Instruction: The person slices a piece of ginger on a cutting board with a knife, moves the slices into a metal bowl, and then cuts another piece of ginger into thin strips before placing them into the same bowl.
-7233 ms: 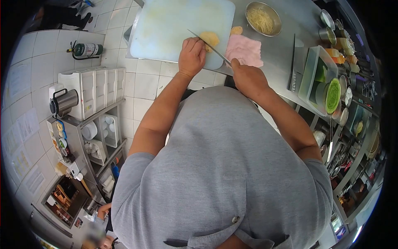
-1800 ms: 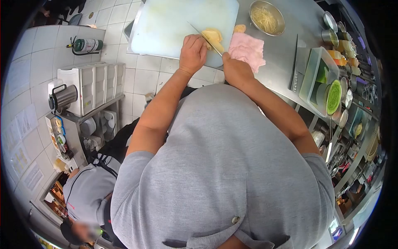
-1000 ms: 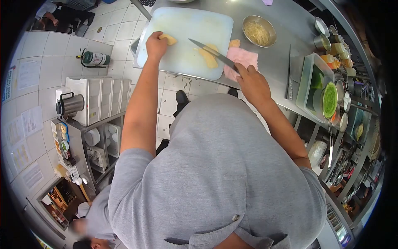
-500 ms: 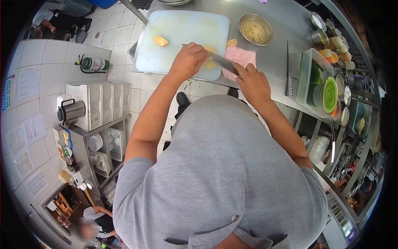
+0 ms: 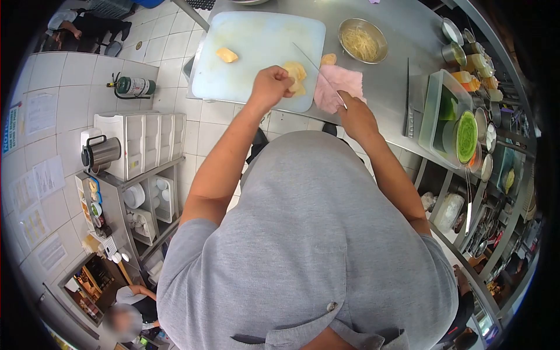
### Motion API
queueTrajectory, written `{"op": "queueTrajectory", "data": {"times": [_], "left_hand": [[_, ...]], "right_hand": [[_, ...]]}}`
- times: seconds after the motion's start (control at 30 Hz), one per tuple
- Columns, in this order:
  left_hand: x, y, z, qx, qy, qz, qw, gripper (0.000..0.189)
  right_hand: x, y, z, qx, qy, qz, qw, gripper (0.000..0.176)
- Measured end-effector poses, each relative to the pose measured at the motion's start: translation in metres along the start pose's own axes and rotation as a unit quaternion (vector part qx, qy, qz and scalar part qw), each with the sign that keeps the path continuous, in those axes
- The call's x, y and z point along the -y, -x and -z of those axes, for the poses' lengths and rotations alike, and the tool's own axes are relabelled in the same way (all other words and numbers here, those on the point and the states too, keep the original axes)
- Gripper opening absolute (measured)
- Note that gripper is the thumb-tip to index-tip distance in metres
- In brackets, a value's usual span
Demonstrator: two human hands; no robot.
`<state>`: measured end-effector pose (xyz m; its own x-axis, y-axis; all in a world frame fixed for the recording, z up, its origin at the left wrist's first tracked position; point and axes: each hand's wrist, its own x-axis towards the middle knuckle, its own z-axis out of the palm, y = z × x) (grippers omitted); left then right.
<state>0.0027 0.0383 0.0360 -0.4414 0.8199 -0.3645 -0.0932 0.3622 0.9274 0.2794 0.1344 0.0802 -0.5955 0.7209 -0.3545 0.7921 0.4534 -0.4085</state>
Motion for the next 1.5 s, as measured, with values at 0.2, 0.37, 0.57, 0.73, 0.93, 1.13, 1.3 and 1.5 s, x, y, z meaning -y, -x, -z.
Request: {"op": "queueTrajectory", "data": {"times": [0.2, 0.37, 0.57, 0.73, 0.93, 1.13, 1.3, 1.5], "left_hand": [[0.022, 0.003, -0.022, -0.062, -0.312, -0.013, 0.948, 0.032], [0.033, 0.007, -0.038, -0.218, -0.302, -0.168, 0.913, 0.042], [0.037, 0.007, -0.026, -0.155, -0.111, -0.086, 0.978, 0.030], [0.010, 0.008, 0.024, -0.128, 0.024, 0.000, 0.991, 0.020], [-0.006, -0.006, 0.021, -0.113, 0.092, 0.021, 0.989, 0.019], [0.020, -0.002, -0.006, -0.207, -0.291, -0.120, 0.926, 0.033], [0.021, -0.010, 0.032, -0.194, -0.322, -0.195, 0.906, 0.031], [0.017, -0.035, 0.051, -0.053, -0.411, -0.251, 0.875, 0.016]], "right_hand": [[0.003, 0.005, -0.005, 0.012, -0.019, -0.006, 1.000, 0.053], [-0.005, 0.005, -0.007, 0.008, -0.026, 0.003, 1.000, 0.051], [-0.006, 0.007, -0.004, 0.020, -0.025, 0.003, 0.999, 0.050], [-0.008, 0.006, -0.007, 0.014, -0.030, -0.001, 0.999, 0.050], [-0.007, 0.006, -0.008, 0.016, -0.025, 0.000, 1.000, 0.049], [-0.004, 0.018, 0.002, -0.046, -0.015, 0.023, 0.999, 0.043], [0.000, 0.048, 0.047, 0.016, -0.097, 0.034, 0.995, 0.027], [-0.030, 0.050, 0.041, 0.108, -0.062, 0.046, 0.991, 0.028]]}}
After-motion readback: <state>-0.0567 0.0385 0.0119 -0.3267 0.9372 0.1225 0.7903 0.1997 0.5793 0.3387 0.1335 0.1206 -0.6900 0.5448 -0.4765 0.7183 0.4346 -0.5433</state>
